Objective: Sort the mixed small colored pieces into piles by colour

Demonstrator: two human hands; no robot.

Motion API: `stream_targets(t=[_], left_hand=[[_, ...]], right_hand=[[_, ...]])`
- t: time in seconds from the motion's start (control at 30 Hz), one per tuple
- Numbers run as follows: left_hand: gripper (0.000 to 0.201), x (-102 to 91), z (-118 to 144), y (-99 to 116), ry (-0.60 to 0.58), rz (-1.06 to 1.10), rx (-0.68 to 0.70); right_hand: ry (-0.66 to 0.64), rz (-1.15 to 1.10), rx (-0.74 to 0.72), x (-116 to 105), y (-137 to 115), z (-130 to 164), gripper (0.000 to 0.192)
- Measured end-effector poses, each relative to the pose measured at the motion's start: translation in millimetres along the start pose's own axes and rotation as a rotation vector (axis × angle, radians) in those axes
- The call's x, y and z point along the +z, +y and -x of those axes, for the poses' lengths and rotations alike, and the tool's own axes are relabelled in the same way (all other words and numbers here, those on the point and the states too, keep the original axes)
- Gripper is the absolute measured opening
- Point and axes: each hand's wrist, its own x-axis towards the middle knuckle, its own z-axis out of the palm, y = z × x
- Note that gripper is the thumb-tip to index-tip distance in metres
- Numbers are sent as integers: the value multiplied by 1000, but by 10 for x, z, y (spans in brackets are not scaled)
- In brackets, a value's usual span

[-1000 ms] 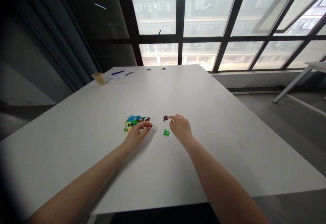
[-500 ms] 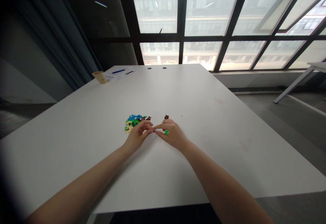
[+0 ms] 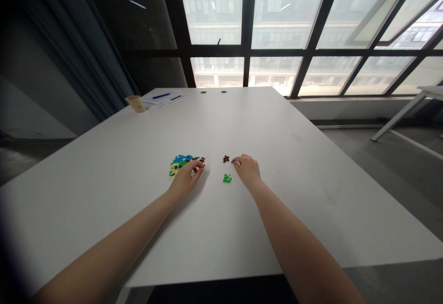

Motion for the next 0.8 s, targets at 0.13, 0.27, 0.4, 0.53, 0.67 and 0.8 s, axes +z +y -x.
stream_targets(t=[0.13,0.27,0.4,0.53,0.67,0.8], left_hand=[[16,-3,-2,-39,23,-127,25],[22,-27,-4,-54,17,-315,33],[30,-16,-4,-30,-9,-434,5],[29,4,-8,-11,-52,-486,-9],[22,-13,-18,-21,-61,-445,5],[18,-21,-30,-37,-69,-332,48]], right_hand=[[12,22,12,10,-64,39,24],[-47,48,2,-29,-105,106,26],[-70,66,-21,-30,-126,122,32],[-29,4,-7,-37,-133,107,31],[16,-70,0,-83,-127,116,30],[49,-131,-29,-131,-131,148,29]])
